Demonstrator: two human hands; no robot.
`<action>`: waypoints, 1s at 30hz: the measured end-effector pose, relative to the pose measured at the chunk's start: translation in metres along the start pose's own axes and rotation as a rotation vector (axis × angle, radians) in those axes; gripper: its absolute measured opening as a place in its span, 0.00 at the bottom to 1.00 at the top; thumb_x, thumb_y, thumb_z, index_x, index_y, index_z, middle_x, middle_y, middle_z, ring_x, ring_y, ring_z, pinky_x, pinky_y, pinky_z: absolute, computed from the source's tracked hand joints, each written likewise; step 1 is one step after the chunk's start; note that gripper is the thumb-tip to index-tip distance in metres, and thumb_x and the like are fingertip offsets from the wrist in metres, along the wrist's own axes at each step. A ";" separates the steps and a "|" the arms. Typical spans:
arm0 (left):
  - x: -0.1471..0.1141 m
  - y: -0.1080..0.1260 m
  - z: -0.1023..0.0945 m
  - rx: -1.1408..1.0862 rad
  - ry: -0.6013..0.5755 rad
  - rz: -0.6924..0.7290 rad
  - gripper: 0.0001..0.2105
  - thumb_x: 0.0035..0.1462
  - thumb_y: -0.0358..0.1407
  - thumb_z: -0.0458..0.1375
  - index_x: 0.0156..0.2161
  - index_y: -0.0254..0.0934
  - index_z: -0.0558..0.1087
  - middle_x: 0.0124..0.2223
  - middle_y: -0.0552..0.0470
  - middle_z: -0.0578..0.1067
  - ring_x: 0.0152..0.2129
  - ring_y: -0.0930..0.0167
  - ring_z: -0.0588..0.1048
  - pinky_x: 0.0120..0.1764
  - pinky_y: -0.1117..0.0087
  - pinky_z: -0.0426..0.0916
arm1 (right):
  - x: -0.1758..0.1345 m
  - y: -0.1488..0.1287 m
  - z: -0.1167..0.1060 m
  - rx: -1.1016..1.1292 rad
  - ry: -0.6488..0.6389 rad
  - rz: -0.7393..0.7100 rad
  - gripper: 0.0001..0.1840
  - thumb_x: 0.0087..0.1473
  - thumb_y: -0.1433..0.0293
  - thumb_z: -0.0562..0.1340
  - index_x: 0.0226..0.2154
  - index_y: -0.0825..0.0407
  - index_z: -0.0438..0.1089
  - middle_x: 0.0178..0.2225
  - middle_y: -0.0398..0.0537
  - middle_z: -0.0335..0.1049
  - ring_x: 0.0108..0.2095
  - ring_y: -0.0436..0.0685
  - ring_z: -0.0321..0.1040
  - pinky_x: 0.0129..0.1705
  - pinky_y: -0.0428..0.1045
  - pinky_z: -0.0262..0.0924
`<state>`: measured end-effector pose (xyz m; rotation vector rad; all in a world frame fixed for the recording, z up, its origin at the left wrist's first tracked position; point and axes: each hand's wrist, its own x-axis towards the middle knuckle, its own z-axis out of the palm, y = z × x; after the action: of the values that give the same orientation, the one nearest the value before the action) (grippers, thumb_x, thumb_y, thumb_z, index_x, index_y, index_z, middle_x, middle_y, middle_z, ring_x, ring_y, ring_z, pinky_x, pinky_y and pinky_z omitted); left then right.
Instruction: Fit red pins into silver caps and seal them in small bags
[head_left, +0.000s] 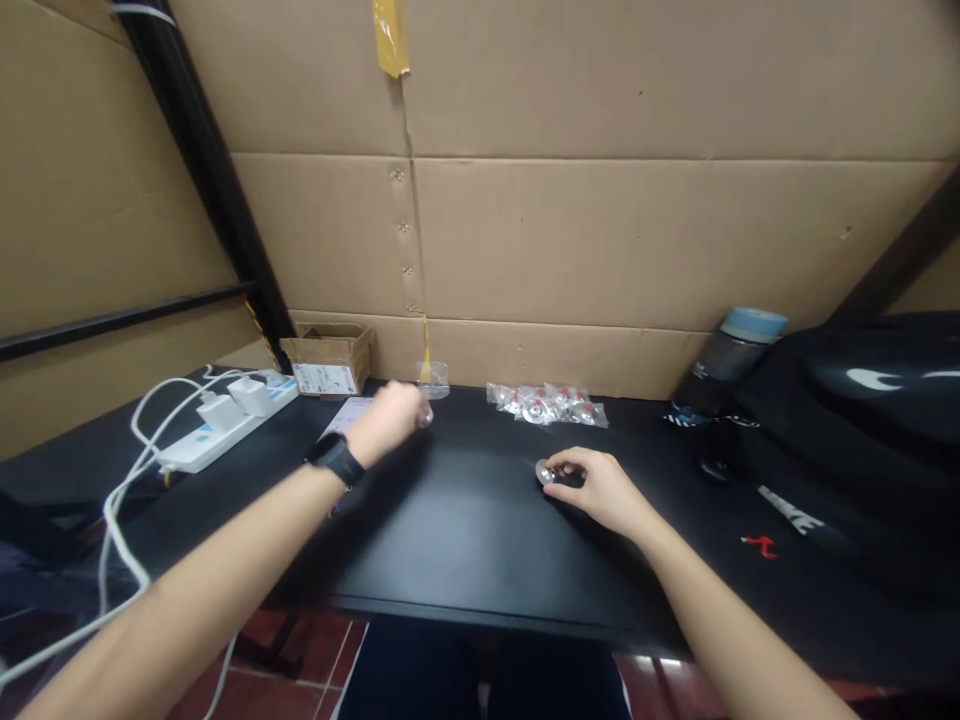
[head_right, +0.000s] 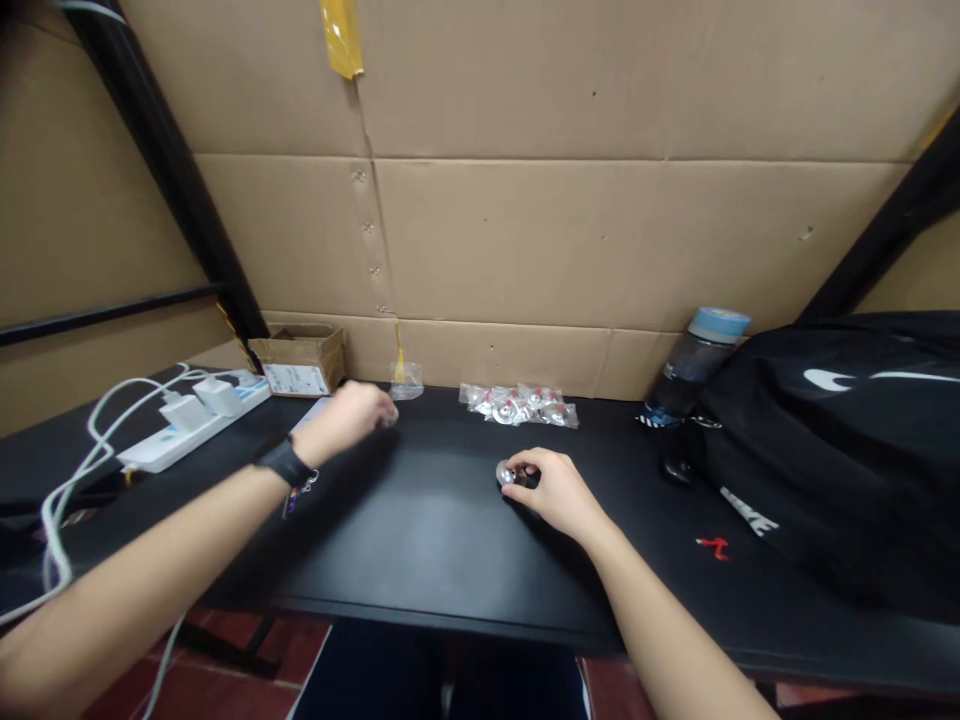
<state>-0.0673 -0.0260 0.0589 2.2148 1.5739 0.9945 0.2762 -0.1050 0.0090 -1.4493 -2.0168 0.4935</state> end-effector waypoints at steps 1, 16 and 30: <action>-0.002 0.002 0.013 0.070 -0.074 0.059 0.04 0.59 0.30 0.60 0.36 0.37 0.78 0.40 0.46 0.79 0.39 0.65 0.78 0.44 0.66 0.71 | 0.000 0.000 -0.001 0.006 0.002 0.001 0.13 0.49 0.62 0.70 0.39 0.46 0.80 0.39 0.47 0.79 0.38 0.59 0.75 0.41 0.51 0.67; 0.011 0.027 0.082 0.175 -0.367 0.339 0.13 0.53 0.23 0.55 0.32 0.38 0.81 0.32 0.49 0.82 0.31 0.69 0.79 0.38 0.72 0.70 | -0.002 -0.004 -0.006 -0.013 -0.008 0.006 0.12 0.49 0.63 0.69 0.39 0.45 0.80 0.40 0.46 0.79 0.38 0.59 0.74 0.42 0.52 0.67; 0.009 0.010 0.077 0.003 -0.379 0.317 0.11 0.57 0.30 0.56 0.37 0.40 0.82 0.36 0.51 0.83 0.33 0.69 0.80 0.37 0.72 0.69 | 0.000 -0.025 -0.044 0.054 0.518 -0.071 0.14 0.56 0.62 0.66 0.44 0.47 0.78 0.46 0.50 0.78 0.43 0.61 0.75 0.44 0.55 0.69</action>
<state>-0.0083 -0.0079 0.0111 2.5200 1.0866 0.5891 0.2870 -0.1159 0.0574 -1.3036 -1.6185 0.1196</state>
